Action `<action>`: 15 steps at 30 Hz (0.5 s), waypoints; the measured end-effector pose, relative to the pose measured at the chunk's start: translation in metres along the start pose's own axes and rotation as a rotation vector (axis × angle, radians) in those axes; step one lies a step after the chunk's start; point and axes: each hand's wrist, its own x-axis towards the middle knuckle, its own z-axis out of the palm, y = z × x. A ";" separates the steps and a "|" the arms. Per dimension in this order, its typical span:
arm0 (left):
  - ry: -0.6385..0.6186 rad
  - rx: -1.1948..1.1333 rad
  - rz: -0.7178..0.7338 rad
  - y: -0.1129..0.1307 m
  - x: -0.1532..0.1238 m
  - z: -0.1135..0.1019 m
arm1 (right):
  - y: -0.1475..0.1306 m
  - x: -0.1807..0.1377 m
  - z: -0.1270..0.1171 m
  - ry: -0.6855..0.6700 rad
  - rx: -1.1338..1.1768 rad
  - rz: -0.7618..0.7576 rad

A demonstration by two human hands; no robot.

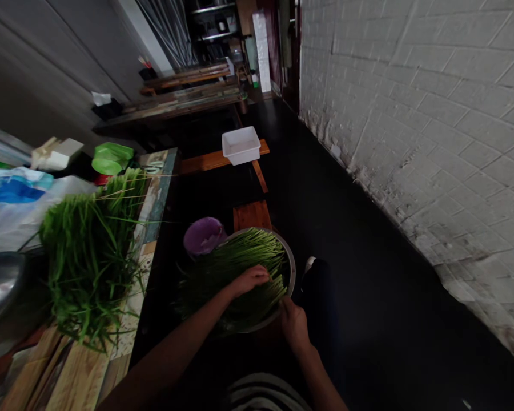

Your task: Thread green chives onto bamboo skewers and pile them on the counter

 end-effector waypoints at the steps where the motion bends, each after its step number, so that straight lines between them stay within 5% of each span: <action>1: -0.001 0.040 0.031 -0.003 0.001 0.002 | 0.000 0.001 0.001 0.015 0.004 0.002; 4: 0.056 0.149 0.082 -0.008 0.012 0.000 | -0.001 0.005 0.001 0.052 -0.004 0.004; 10: 0.486 0.738 -0.053 -0.003 0.045 -0.033 | -0.004 0.005 -0.004 0.049 -0.007 -0.002; 15: 0.444 0.952 0.005 -0.002 0.046 -0.044 | -0.001 0.002 -0.004 0.042 -0.035 0.004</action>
